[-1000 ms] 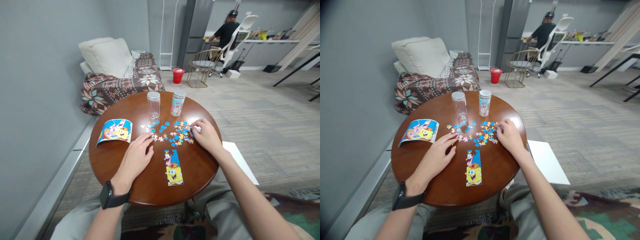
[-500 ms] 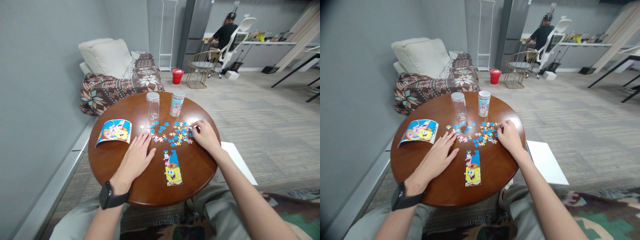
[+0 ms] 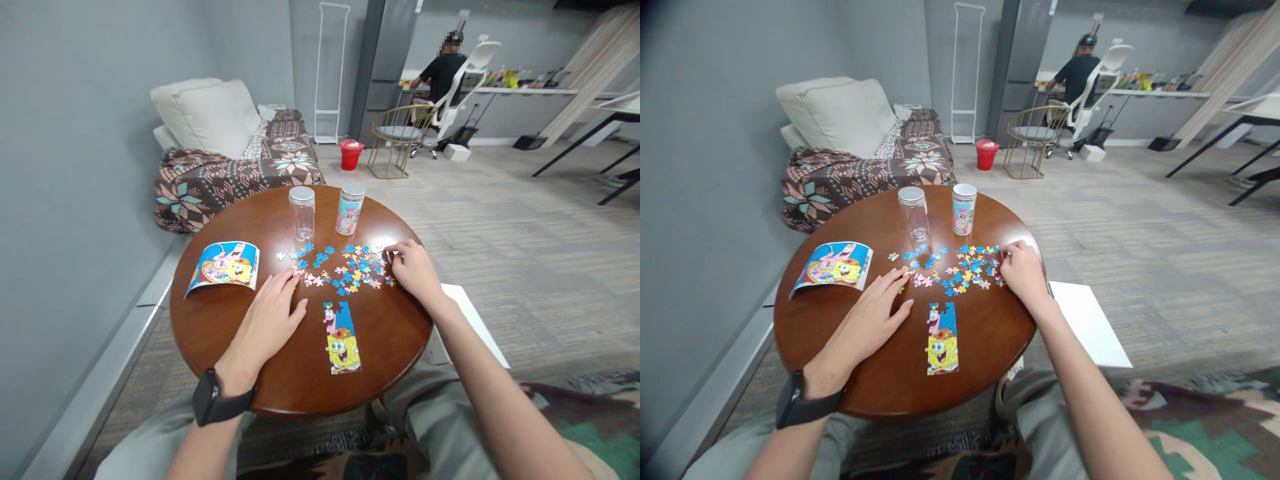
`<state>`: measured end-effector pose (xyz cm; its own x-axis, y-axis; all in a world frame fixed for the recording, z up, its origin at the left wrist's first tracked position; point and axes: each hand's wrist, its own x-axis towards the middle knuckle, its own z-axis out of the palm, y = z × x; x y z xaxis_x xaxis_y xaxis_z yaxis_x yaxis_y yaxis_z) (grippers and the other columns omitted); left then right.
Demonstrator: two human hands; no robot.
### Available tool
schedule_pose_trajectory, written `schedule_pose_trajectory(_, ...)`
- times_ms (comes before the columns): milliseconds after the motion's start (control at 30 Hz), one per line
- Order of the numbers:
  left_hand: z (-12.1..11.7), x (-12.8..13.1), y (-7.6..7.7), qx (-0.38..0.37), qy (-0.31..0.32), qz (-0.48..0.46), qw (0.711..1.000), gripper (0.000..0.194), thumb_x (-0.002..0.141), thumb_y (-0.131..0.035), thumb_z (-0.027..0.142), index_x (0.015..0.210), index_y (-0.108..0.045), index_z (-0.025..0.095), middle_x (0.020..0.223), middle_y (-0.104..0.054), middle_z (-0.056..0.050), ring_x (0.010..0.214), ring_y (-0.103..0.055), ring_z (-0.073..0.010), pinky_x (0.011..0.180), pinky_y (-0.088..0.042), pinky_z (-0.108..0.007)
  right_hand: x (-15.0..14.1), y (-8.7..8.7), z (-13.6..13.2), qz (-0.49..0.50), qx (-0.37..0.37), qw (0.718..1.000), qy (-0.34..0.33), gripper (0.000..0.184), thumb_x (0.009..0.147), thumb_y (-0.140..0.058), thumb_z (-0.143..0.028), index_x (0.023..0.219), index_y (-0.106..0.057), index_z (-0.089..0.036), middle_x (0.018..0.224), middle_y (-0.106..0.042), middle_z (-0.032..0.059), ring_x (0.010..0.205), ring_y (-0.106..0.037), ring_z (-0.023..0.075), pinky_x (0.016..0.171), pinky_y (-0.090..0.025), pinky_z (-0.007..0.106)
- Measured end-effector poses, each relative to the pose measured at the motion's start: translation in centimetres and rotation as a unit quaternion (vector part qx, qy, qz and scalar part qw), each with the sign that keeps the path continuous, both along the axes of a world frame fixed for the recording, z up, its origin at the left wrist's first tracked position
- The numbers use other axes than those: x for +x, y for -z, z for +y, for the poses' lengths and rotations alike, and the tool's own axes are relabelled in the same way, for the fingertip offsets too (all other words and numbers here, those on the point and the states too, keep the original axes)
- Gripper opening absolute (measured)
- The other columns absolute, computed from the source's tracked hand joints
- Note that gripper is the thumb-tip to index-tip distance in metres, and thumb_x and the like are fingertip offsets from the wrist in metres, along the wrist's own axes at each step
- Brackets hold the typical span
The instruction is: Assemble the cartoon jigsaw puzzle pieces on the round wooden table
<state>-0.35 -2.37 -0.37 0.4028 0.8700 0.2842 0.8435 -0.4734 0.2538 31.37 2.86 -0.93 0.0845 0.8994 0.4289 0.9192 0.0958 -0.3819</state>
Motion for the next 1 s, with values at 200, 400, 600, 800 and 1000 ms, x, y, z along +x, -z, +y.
schedule_pose_trajectory(200, -0.2, 0.2, -0.7, -0.016, 0.010, 0.014, 1.000, 0.044, 0.097, -0.044, 0.031, 0.135, -0.058, 0.013, 0.148, -0.054, -0.014, 0.139, -0.049, -0.0282, 0.121, -0.036, -0.051, 0.5, 0.2, 0.0, -0.016, -0.014, 1.000, -0.006, 0.039, 0.086, -0.044, -0.011, 0.104, -0.078, -0.015, 0.101, -0.067, 0.0142, 0.097, -0.061, 0.0278, 0.095, -0.050, 0.042)
schedule_pose_trajectory(400, -0.1, 0.2, -0.7, -0.016, 0.013, 0.009, 1.000, 0.043, 0.097, -0.045, 0.031, 0.135, -0.058, 0.015, 0.147, -0.055, -0.013, 0.139, -0.050, -0.0272, 0.121, -0.036, -0.051, 0.6, 0.4, 0.3, -0.020, -0.008, 0.998, -0.060, 0.039, 0.086, -0.045, -0.012, 0.107, -0.078, -0.017, 0.106, -0.068, 0.0131, 0.099, -0.061, 0.0277, 0.099, -0.048, 0.045)
schedule_pose_trajectory(600, -0.1, 0.1, -0.6, -0.019, 0.022, 0.001, 1.000, 0.042, 0.098, -0.045, 0.031, 0.136, -0.058, 0.017, 0.146, -0.056, -0.011, 0.138, -0.051, -0.0266, 0.121, -0.036, -0.051, 0.6, 0.7, 0.4, -0.029, 0.007, 0.995, -0.090, 0.040, 0.088, -0.043, -0.016, 0.109, -0.076, -0.017, 0.107, -0.068, 0.0134, 0.098, -0.061, 0.0298, 0.098, -0.049, 0.050)
schedule_pose_trajectory(800, -0.1, 0.2, -0.8, -0.010, 0.023, 0.003, 1.000, 0.042, 0.097, -0.047, 0.029, 0.136, -0.058, 0.016, 0.146, -0.057, -0.012, 0.138, -0.051, -0.0270, 0.121, -0.037, -0.050, 0.4, 0.4, 0.3, -0.027, 0.006, 0.996, -0.085, 0.037, 0.088, -0.043, -0.017, 0.111, -0.073, -0.016, 0.106, -0.067, 0.0150, 0.102, -0.062, 0.0309, 0.098, -0.049, 0.050)
schedule_pose_trajectory(1000, -0.5, 0.7, -1.4, -0.022, 0.133, 0.013, 0.991, 0.045, 0.099, -0.043, 0.024, 0.143, -0.052, 0.019, 0.152, -0.051, -0.008, 0.144, -0.044, -0.0211, 0.122, -0.036, -0.044, -0.5, -0.5, -0.4, 0.000, -0.011, 0.981, -0.196, 0.040, 0.095, -0.050, -0.036, 0.129, -0.060, -0.018, 0.134, -0.060, 0.0164, 0.126, -0.057, 0.0306, 0.110, -0.044, 0.051)
